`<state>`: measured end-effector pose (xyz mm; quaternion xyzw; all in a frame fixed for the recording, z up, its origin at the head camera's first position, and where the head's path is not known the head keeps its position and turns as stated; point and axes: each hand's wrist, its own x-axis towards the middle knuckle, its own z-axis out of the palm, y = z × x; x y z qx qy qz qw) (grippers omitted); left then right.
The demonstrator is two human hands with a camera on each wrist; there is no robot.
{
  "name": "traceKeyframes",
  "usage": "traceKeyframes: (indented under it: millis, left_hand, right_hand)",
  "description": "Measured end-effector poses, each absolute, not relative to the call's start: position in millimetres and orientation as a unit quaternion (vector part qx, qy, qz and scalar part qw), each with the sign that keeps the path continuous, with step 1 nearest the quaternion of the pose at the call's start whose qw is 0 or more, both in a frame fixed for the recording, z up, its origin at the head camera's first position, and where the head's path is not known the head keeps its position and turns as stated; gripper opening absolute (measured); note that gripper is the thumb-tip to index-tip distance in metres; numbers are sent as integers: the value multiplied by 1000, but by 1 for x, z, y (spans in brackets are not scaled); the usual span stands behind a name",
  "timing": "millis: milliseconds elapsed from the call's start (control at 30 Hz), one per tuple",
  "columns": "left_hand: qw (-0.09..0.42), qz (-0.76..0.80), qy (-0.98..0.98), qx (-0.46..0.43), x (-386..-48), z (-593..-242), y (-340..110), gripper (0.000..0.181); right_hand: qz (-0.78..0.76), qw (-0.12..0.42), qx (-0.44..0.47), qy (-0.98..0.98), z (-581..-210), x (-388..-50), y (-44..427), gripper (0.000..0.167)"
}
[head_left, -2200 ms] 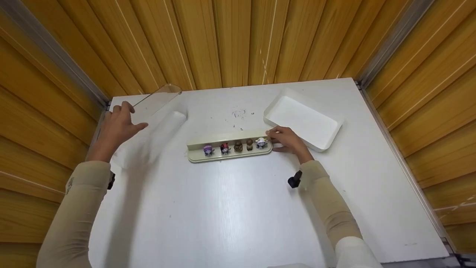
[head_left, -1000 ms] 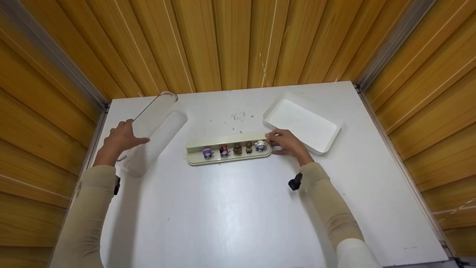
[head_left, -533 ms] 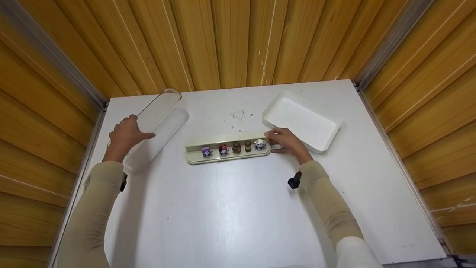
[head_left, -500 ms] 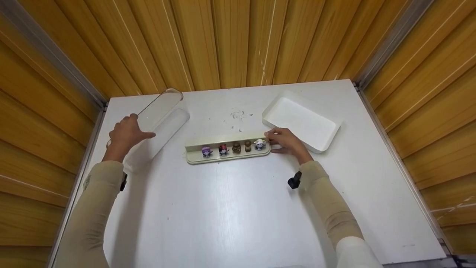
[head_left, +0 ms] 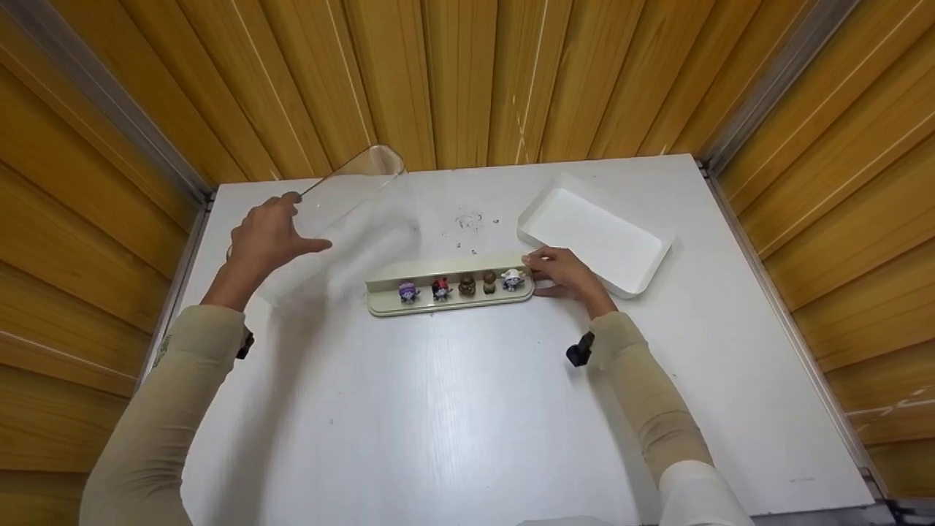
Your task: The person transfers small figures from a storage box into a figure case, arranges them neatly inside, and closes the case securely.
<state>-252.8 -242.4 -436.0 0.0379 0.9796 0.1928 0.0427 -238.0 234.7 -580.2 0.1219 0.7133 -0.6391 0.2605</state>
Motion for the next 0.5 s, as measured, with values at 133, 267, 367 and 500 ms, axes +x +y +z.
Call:
traceKeyframes:
  millis: [133, 267, 367, 500]
  left_hand:
    - [26, 183, 981, 62, -250, -428, -223, 95]
    - [14, 174, 981, 86, -245, -420, -205, 94]
    - [16, 162, 981, 101, -242, -415, -192, 94]
    - [18, 136, 982, 131, -241, -409, -176, 95]
  right_hand:
    - [-645, 265, 124, 706, -581, -237, 238, 41]
    - [-640, 261, 123, 712, -582, -236, 239, 44]
    - [-634, 256, 125, 719, -583, -236, 239, 44]
    - [-630, 252, 121, 724, -583, -238, 237, 41]
